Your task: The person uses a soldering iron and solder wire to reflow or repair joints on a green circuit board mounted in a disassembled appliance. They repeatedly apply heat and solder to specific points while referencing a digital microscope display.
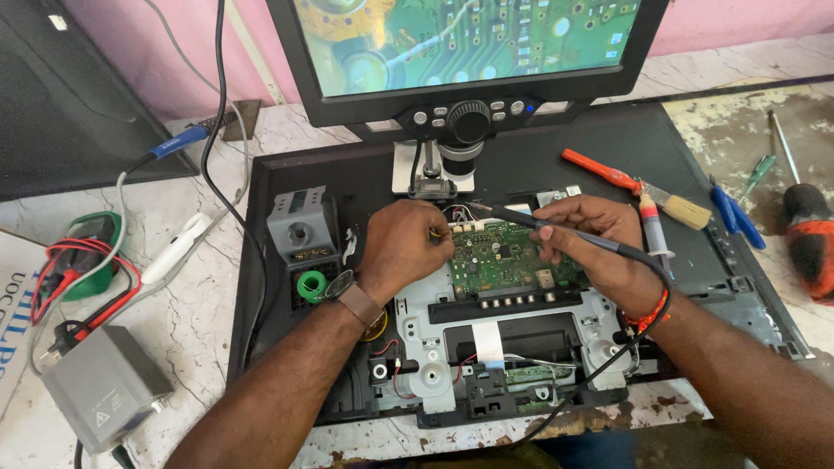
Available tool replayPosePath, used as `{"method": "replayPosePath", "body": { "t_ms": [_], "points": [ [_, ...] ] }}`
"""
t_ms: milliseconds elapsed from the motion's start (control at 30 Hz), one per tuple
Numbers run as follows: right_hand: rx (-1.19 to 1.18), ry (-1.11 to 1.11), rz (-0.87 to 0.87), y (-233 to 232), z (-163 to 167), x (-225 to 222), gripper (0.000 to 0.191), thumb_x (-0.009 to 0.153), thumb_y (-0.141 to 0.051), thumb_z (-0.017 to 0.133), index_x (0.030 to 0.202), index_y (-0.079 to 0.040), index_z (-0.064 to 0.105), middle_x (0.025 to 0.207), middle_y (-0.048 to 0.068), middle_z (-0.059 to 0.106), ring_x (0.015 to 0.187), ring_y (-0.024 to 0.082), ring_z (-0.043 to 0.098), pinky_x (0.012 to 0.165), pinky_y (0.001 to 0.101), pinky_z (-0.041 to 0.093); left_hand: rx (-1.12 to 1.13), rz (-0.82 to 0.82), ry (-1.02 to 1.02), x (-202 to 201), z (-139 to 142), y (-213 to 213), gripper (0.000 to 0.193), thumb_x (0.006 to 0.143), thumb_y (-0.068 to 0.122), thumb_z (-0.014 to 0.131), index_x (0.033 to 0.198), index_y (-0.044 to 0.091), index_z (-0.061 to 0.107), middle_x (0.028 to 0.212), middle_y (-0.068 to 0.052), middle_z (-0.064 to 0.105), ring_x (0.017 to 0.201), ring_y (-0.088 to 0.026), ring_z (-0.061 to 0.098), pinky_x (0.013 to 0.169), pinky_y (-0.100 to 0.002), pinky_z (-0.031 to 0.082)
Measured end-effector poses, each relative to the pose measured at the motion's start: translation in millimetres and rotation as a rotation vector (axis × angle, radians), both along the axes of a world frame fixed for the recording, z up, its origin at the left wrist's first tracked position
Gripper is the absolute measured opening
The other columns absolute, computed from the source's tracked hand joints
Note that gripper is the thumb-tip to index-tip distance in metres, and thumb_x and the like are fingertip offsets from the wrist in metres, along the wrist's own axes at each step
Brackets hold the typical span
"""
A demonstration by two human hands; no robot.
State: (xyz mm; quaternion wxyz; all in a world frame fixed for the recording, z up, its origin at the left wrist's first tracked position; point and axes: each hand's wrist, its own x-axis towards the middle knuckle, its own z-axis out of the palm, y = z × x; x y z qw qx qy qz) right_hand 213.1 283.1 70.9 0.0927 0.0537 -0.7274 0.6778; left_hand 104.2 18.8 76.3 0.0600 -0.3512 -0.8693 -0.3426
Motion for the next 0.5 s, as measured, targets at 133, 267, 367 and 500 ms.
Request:
{"method": "replayPosePath", "body": {
  "t_ms": [133,267,367,500],
  "points": [
    [0.006,-0.022,-0.019,-0.4,0.1,0.1,0.024,0.095,-0.005,0.068,0.116,0.007,0.069,0.095,0.015,0.077,0.075,0.013,0.069,0.065,0.0267,0.056,-0.004,-0.002,0.013,-1.2,-0.9,-0.3,0.008,0.068,0.018,0.075,0.070,0.010,0.075,0.081,-0.006,0.074,0.079,-0.030,0.071,0.070,-0.044,0.055],
    [-0.006,-0.004,-0.005,-1.4,-0.2,-1.6,0.025,0.094,-0.004,0.068,0.117,0.006,0.068,0.096,0.015,0.076,0.076,0.013,0.070,0.066,0.0259,0.057,0.004,0.005,0.043,-1.3,-2.1,0.0,0.007,0.067,0.017,0.076,0.068,0.011,0.075,0.081,-0.007,0.074,0.080,-0.030,0.071,0.070,-0.045,0.055],
    [-0.003,-0.013,-0.022,-1.5,-0.7,-1.8,0.024,0.094,-0.003,0.069,0.115,0.007,0.069,0.094,0.015,0.076,0.073,0.014,0.070,0.062,0.0269,0.056,0.014,-0.008,-0.003,-1.6,-2.5,-1.0,0.007,0.068,0.017,0.075,0.070,0.010,0.074,0.082,-0.005,0.074,0.080,-0.028,0.071,0.070,-0.043,0.055],
    [-0.001,-0.005,-0.007,-1.2,0.1,-1.1,0.024,0.094,-0.004,0.068,0.116,0.006,0.069,0.095,0.015,0.076,0.075,0.013,0.070,0.063,0.0260,0.056,0.023,-0.005,0.017,-0.8,-2.0,-0.8,0.008,0.067,0.017,0.076,0.068,0.010,0.074,0.082,-0.006,0.074,0.080,-0.029,0.071,0.070,-0.044,0.055]
  ]
}}
